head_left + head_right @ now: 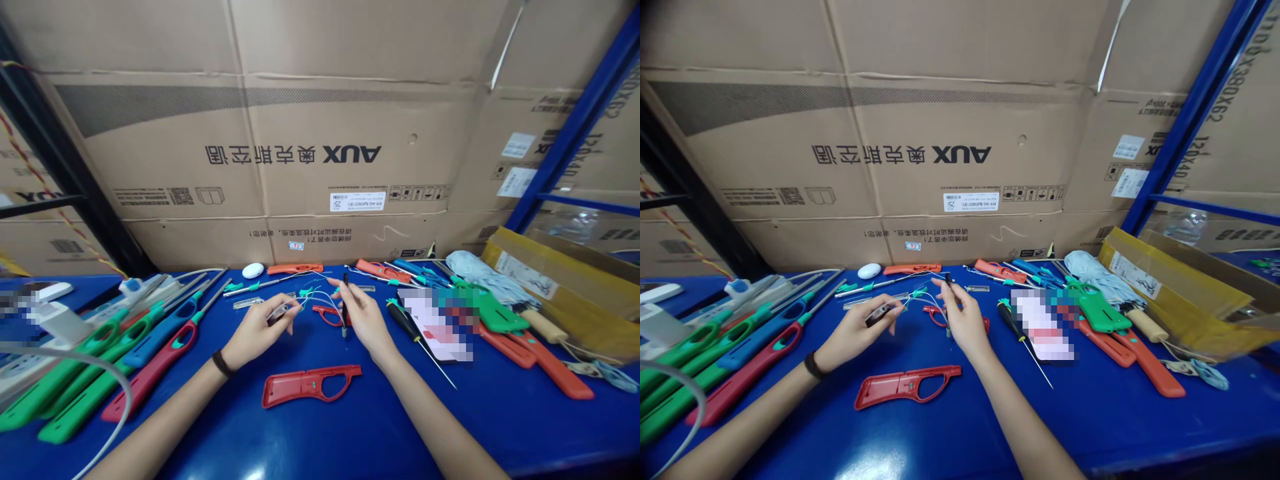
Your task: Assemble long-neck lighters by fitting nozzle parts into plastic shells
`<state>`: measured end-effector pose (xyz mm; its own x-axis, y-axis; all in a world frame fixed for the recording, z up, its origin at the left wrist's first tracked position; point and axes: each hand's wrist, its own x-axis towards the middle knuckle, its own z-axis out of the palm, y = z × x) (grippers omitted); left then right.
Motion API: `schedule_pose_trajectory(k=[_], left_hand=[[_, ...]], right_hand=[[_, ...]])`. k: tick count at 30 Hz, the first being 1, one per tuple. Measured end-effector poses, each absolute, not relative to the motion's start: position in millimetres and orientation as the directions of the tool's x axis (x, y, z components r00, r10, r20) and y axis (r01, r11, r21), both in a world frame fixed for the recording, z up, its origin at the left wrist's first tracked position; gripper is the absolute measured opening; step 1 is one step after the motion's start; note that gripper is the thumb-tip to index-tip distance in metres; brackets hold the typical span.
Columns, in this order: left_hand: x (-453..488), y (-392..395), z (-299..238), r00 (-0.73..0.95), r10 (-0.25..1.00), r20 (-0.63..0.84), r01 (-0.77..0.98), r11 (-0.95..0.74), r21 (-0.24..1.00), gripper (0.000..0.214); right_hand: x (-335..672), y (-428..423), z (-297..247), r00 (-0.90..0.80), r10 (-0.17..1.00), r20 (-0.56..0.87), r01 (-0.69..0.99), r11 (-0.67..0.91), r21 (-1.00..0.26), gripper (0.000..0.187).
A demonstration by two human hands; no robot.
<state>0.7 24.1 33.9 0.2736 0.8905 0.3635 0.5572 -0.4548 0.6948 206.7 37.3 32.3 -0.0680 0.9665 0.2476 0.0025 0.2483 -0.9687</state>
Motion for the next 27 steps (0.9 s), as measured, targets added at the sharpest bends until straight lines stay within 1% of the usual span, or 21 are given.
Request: schedule_pose_trajectory(k=[1, 2, 3, 4, 6, 8, 11, 12, 14, 15, 16, 17, 18, 19, 20, 22, 24, 27], left_hand=[[-0.2, 24.5, 34.5, 0.226, 0.894, 0.387, 0.568, -0.443, 0.693, 0.020], [-1.3, 25.0, 35.2, 0.178, 0.895, 0.410, 0.575, -0.432, 0.695, 0.021], [-2.6, 25.6, 35.7, 0.136, 0.893, 0.430, 0.578, -0.424, 0.697, 0.022], [-3.9, 26.3, 36.1, 0.107, 0.889, 0.445, 0.580, -0.419, 0.699, 0.022], [-6.3, 28.2, 36.5, 0.102, 0.891, 0.443, 0.580, -0.415, 0.701, 0.022], [-7.9, 29.8, 36.6, 0.148, 0.905, 0.399, 0.582, -0.406, 0.705, 0.023], [-9.3, 30.2, 37.9, 0.199, 0.912, 0.358, 0.559, -0.406, 0.723, 0.020], [-9.9, 29.9, 38.9, 0.188, 0.911, 0.367, 0.541, -0.408, 0.736, 0.021], [-11.5, 29.4, 41.7, 0.117, 0.914, 0.389, 0.462, -0.397, 0.793, 0.033], [-12.6, 29.3, 43.6, 0.065, 0.920, 0.386, 0.380, -0.381, 0.843, 0.037], [-13.9, 29.5, 45.7, 0.003, 0.930, 0.368, 0.260, -0.356, 0.898, 0.038], [-15.4, 30.0, 48.2, -0.061, 0.941, 0.334, 0.105, -0.326, 0.939, 0.037], [-16.9, 30.7, 50.9, -0.114, 0.952, 0.284, -0.070, -0.293, 0.953, 0.034], [-18.6, 31.4, 53.8, -0.148, 0.963, 0.227, -0.244, -0.258, 0.935, 0.033], [-20.3, 32.2, 56.8, -0.168, 0.971, 0.170, -0.396, -0.224, 0.890, 0.031], [-23.7, 33.4, 62.2, -0.165, 0.983, 0.077, -0.603, -0.163, 0.781, 0.030], [-26.5, 34.3, 66.0, -0.155, 0.988, 0.015, -0.714, -0.123, 0.690, 0.028], [-29.5, 35.1, 67.9, -0.184, 0.981, -0.059, -0.797, -0.114, 0.593, 0.020]], right_hand=[[207.5, 35.5, 33.6, -0.040, 0.931, 0.364, 0.160, 0.365, -0.917, 0.035], [208.4, 33.6, 35.1, -0.031, 0.889, 0.457, 0.283, 0.446, -0.849, 0.032], [209.3, 31.9, 36.6, -0.033, 0.859, 0.511, 0.355, 0.488, -0.798, 0.030], [210.1, 30.6, 37.8, -0.037, 0.849, 0.527, 0.378, 0.500, -0.779, 0.029], [210.9, 29.7, 39.0, -0.048, 0.871, 0.489, 0.329, 0.476, -0.815, 0.029], [210.4, 30.6, 37.9, -0.054, 0.895, 0.442, 0.231, 0.442, -0.867, 0.028], [208.7, 33.1, 34.1, -0.072, 0.912, 0.404, 0.114, 0.410, -0.905, 0.030], [208.4, 33.8, 32.9, -0.074, 0.914, 0.398, 0.093, 0.404, -0.910, 0.031], [208.7, 35.1, 31.3, -0.074, 0.916, 0.395, 0.074, 0.400, -0.914, 0.031], [209.2, 35.8, 30.8, -0.072, 0.917, 0.393, 0.066, 0.397, -0.915, 0.030], [209.6, 36.5, 30.5, -0.075, 0.918, 0.389, 0.053, 0.393, -0.918, 0.028], [209.8, 37.2, 30.3, -0.084, 0.920, 0.383, 0.034, 0.386, -0.922, 0.026], [209.7, 37.8, 30.1, -0.105, 0.922, 0.373, 0.009, 0.376, -0.926, 0.025], [209.3, 38.3, 30.0, -0.134, 0.923, 0.360, -0.020, 0.361, -0.932, 0.025], [208.6, 38.6, 30.0, -0.167, 0.924, 0.344, -0.049, 0.341, -0.939, 0.025], [206.6, 38.4, 30.0, -0.230, 0.926, 0.299, -0.090, 0.286, -0.954, 0.027], [204.7, 37.2, 30.5, -0.277, 0.926, 0.255, -0.109, 0.233, -0.966, 0.028], [203.6, 34.4, 32.0, -0.331, 0.915, 0.228, -0.113, 0.202, -0.973, 0.027]])
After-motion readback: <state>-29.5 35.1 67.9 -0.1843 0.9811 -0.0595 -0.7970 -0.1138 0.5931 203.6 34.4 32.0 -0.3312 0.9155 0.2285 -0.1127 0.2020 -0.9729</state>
